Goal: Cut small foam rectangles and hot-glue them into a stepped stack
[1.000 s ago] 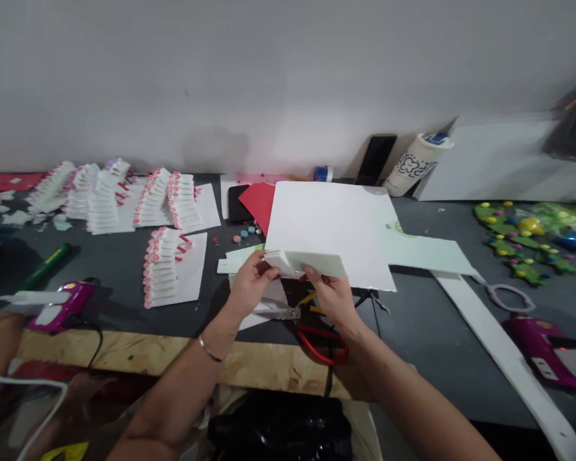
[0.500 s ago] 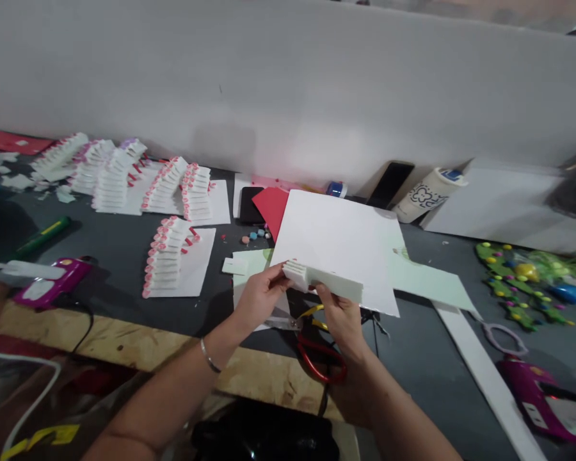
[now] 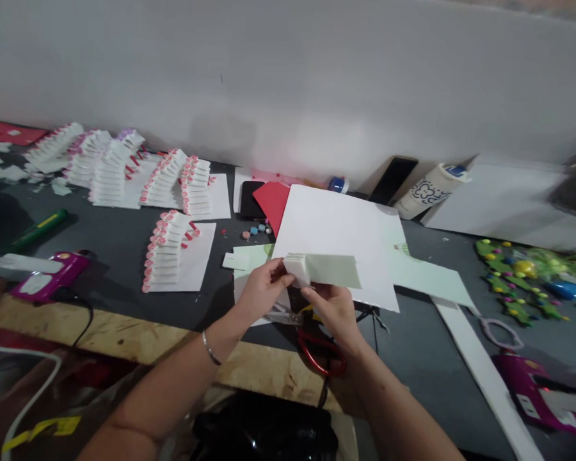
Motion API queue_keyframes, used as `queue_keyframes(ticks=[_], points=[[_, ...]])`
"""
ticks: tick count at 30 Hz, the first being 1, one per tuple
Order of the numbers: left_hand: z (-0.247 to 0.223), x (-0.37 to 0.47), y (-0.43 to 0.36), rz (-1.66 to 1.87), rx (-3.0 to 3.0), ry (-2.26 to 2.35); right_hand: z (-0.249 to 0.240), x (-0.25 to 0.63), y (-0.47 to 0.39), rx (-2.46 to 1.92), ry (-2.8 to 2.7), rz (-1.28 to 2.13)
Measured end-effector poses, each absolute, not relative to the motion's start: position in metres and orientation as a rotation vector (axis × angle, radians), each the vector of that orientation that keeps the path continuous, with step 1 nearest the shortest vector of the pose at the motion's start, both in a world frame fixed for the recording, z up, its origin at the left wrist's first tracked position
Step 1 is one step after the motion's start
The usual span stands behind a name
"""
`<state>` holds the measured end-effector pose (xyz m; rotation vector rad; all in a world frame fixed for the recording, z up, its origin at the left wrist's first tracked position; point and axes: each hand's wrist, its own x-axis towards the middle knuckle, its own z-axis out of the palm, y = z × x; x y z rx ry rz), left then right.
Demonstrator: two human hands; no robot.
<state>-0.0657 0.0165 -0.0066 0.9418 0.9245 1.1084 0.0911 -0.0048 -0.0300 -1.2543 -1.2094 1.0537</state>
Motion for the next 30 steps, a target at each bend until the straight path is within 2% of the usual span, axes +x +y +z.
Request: queue_keyframes(ticks=[5, 10, 13, 19, 30], points=[[-0.006, -0.064, 0.016, 1.061, 0.961, 0.942, -0.026, 0.087, -0.005, -1.294, -1.119, 1.020], [-0.008, -0.063, 0.012, 1.147, 1.125, 0.948, -0.032, 0.088, -0.003, -1.215, -0.934, 1.142], [-0.008, -0.066, 0.009, 1.214, 1.527, 0.966, -0.033, 0.089, -0.002, -1.236, -0.834, 1.164], [-0.014, -0.070, 0.011, 1.073, 2.241, 1.007, -0.030, 0.086, -0.005, -1.257, -0.904, 1.174], [-0.028, -0.063, 0.012, 1.198, 2.298, 1.144, -0.025, 0.078, -0.009, -1.228, -0.944, 1.072]])
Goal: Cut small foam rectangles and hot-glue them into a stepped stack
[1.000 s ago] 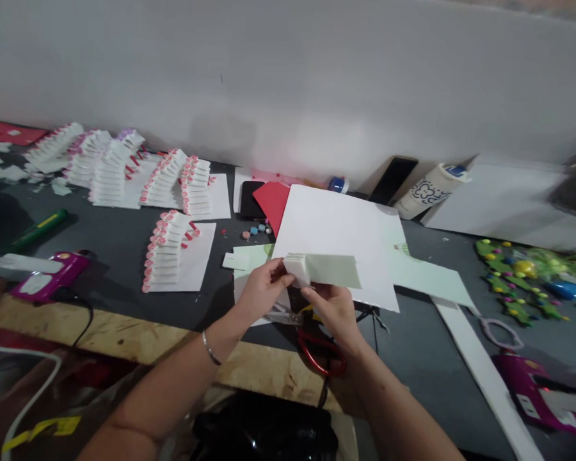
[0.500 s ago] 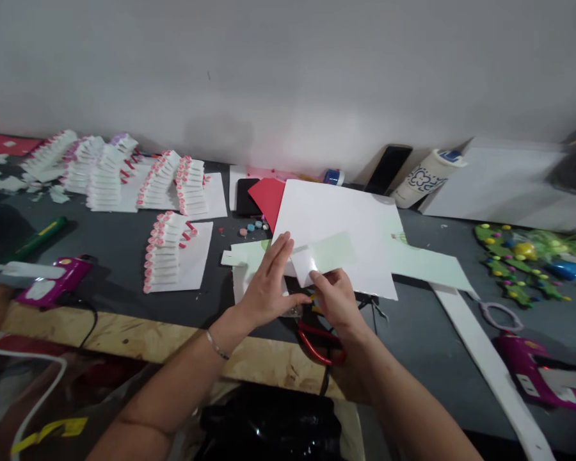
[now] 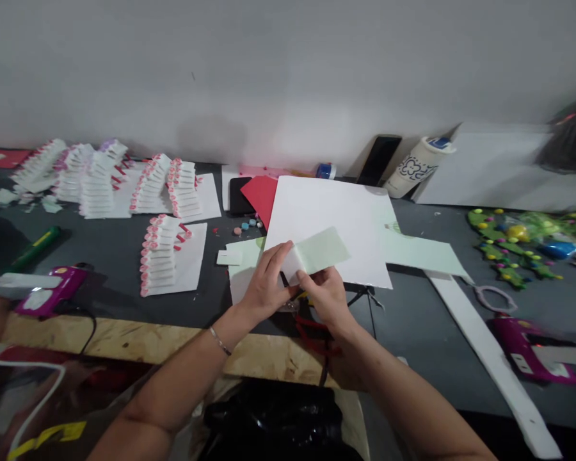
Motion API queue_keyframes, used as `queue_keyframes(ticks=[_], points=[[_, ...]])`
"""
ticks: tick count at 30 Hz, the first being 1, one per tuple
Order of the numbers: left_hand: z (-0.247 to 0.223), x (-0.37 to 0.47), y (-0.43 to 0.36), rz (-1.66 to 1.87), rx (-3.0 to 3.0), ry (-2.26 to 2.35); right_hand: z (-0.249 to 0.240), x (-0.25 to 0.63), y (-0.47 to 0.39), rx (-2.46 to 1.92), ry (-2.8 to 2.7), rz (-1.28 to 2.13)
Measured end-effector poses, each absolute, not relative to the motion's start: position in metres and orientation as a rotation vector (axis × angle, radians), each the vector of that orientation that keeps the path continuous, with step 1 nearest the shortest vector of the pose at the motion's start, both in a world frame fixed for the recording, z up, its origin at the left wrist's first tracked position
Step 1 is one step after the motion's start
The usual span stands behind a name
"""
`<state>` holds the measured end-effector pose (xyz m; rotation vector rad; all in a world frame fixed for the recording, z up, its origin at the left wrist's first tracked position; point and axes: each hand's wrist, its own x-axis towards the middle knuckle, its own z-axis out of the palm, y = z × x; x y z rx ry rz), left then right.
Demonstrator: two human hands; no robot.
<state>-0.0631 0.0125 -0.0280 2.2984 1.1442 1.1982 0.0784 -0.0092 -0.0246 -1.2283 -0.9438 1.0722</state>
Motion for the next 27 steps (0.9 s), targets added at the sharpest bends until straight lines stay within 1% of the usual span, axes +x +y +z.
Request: queue_keyframes(ticks=[4, 7, 10, 14, 18, 24, 27], points=[[-0.027, -0.060, 0.011, 1.229, 2.220, 1.117, -0.025, 0.079, -0.009, -1.242, -0.972, 1.033], [-0.025, -0.060, 0.009, 1.179, 2.073, 1.059, -0.024, 0.082, -0.009, -1.334, -0.998, 0.973], [-0.023, -0.063, 0.009, 1.154, 1.753, 0.952, -0.021, 0.083, -0.009, -1.352, -1.015, 0.923], [-0.020, -0.069, 0.016, 1.086, 1.258, 0.857, -0.022, 0.083, -0.009, -1.204, -1.106, 0.930], [-0.013, -0.069, 0.021, 1.086, 1.002, 0.863, -0.028, 0.086, -0.010, -1.210, -1.213, 0.921], [-0.004, -0.067, 0.023, 1.031, 0.610, 0.749, -0.026, 0.095, -0.006, -0.915, -1.336, 1.100], [-0.004, -0.069, 0.022, 0.942, 0.434, 0.749, -0.025, 0.098, -0.001, -0.910, -1.358, 1.162]])
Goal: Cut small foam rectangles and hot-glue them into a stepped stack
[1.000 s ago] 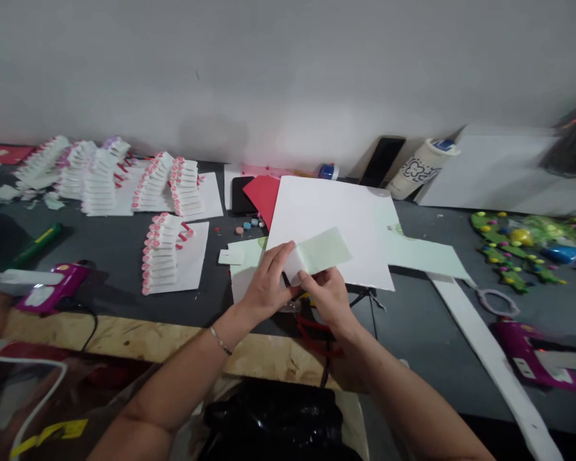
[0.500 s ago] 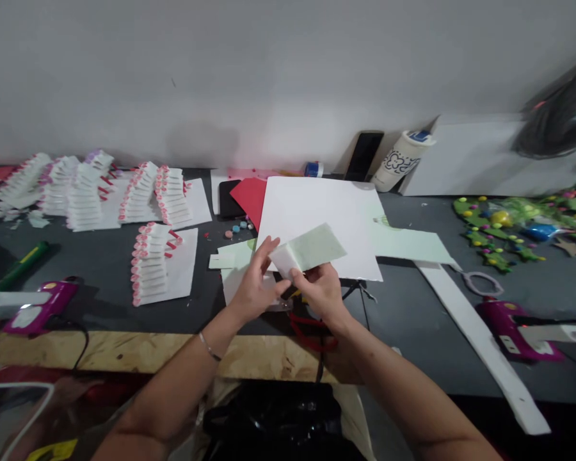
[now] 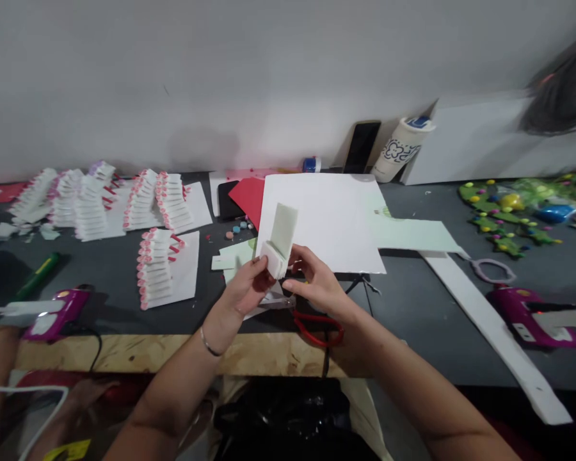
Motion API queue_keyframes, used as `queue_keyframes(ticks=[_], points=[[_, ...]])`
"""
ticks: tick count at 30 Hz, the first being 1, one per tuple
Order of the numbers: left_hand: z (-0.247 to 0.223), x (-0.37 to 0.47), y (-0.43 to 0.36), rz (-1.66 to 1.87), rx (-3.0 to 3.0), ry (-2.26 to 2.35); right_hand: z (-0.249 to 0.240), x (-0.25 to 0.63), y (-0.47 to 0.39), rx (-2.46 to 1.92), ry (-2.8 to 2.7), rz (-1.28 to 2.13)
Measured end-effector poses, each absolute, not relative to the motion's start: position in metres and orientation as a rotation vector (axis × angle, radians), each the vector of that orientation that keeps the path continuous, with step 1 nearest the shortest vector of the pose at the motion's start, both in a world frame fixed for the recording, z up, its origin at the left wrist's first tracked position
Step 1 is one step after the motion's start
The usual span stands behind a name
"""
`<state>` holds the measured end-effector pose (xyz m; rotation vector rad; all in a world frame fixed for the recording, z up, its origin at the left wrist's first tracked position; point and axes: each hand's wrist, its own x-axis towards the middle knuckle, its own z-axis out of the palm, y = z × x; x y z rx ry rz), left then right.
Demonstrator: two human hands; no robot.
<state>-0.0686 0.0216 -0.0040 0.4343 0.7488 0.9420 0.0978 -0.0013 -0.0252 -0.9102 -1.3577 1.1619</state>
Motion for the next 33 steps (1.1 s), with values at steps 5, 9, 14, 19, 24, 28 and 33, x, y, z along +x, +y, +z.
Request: queue_keyframes(ticks=[5, 9, 14, 19, 24, 28, 33], points=[[-0.003, -0.064, 0.014, 0.841, 0.275, 0.736, -0.021, 0.100, 0.006, -0.737, -1.311, 1.430], [-0.003, -0.058, 0.012, 0.832, 0.275, 0.700, -0.017, 0.101, 0.006, -0.690, -1.247, 1.534], [-0.009, -0.059, 0.010, 0.848, 0.384, 0.723, -0.015, 0.097, 0.000, -0.747, -1.221, 1.489], [-0.009, -0.064, 0.015, 0.919, 0.542, 0.761, -0.015, 0.103, 0.003, -0.815, -1.421, 1.295], [-0.010, -0.079, 0.037, 1.151, 0.574, 0.834, -0.008, 0.134, -0.017, -1.339, -1.860, 0.779], [-0.014, -0.086, 0.046, 1.248, 0.490, 0.905, -0.014, 0.150, -0.055, -1.498, -2.344, 0.581], [-0.012, -0.082, 0.043, 1.263, 0.577, 0.856, -0.030, 0.143, -0.076, -1.512, -2.449, 0.333]])
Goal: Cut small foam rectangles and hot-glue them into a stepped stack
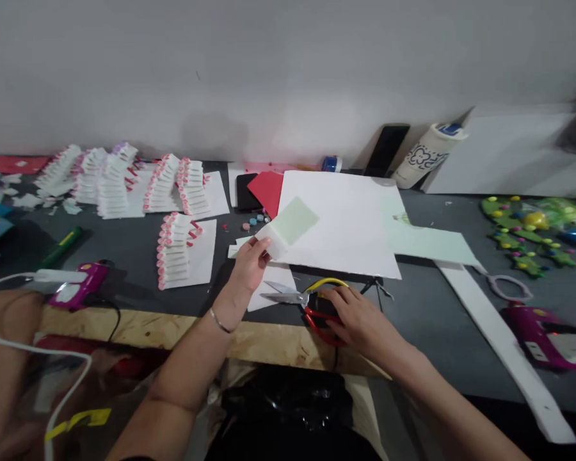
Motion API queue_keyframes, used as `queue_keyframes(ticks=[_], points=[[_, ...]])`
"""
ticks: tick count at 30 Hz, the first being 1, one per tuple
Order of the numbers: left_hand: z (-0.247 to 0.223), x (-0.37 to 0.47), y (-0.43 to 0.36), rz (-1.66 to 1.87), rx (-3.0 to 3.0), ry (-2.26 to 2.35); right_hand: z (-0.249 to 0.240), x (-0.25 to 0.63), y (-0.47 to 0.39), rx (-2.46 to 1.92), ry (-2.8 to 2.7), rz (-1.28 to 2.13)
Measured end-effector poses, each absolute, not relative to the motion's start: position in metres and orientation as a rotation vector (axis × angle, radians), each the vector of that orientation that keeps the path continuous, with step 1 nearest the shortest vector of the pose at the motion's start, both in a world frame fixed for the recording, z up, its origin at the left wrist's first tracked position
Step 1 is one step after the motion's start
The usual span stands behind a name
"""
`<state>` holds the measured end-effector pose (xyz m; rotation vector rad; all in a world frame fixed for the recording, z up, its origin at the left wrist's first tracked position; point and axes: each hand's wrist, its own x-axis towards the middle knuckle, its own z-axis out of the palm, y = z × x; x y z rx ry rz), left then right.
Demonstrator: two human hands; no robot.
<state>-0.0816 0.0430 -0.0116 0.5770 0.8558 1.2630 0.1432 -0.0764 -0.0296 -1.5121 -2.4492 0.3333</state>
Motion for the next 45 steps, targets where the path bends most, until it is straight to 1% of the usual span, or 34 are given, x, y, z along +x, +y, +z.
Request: queue_keyframes(ticks=[3, 5, 7, 10, 12, 16, 20, 28, 35, 37, 41, 45], points=[[-0.009, -0.082, 0.043, 1.316, 0.607, 0.841, -0.030, 0.141, -0.073, -1.509, -2.468, 0.332], [-0.008, -0.084, 0.044, 1.369, 0.611, 0.839, -0.026, 0.148, -0.073, -1.535, -2.457, 0.435], [-0.007, -0.086, 0.044, 1.407, 0.594, 0.824, -0.019, 0.163, -0.077, -1.566, -2.403, 0.646], [-0.008, -0.089, 0.045, 1.388, 0.566, 0.787, -0.008, 0.189, -0.086, -1.566, -2.184, 1.048], [-0.010, -0.090, 0.046, 1.364, 0.566, 0.761, 0.001, 0.199, -0.089, -1.556, -2.026, 1.164], [-0.011, -0.092, 0.047, 1.366, 0.538, 0.741, 0.012, 0.189, -0.081, -1.634, -1.929, 1.135], [-0.008, -0.092, 0.046, 1.381, 0.516, 0.750, 0.012, 0.165, -0.062, -1.652, -1.868, 1.125], [-0.004, -0.087, 0.041, 1.372, 0.577, 0.751, 0.007, 0.139, -0.031, -1.404, -1.888, 1.153], [-0.007, -0.084, 0.039, 1.313, 0.584, 0.764, 0.010, 0.128, -0.022, -1.371, -1.936, 1.199], [-0.005, -0.085, 0.038, 1.351, 0.608, 0.787, 0.009, 0.135, -0.024, -1.388, -1.926, 1.230], [0.002, -0.087, 0.031, 1.598, 0.810, 0.927, 0.006, 0.158, -0.038, -1.346, -1.770, 1.415], [0.008, -0.090, 0.016, 1.727, 1.352, 1.108, 0.000, 0.162, -0.052, -1.175, -1.338, 1.571]])
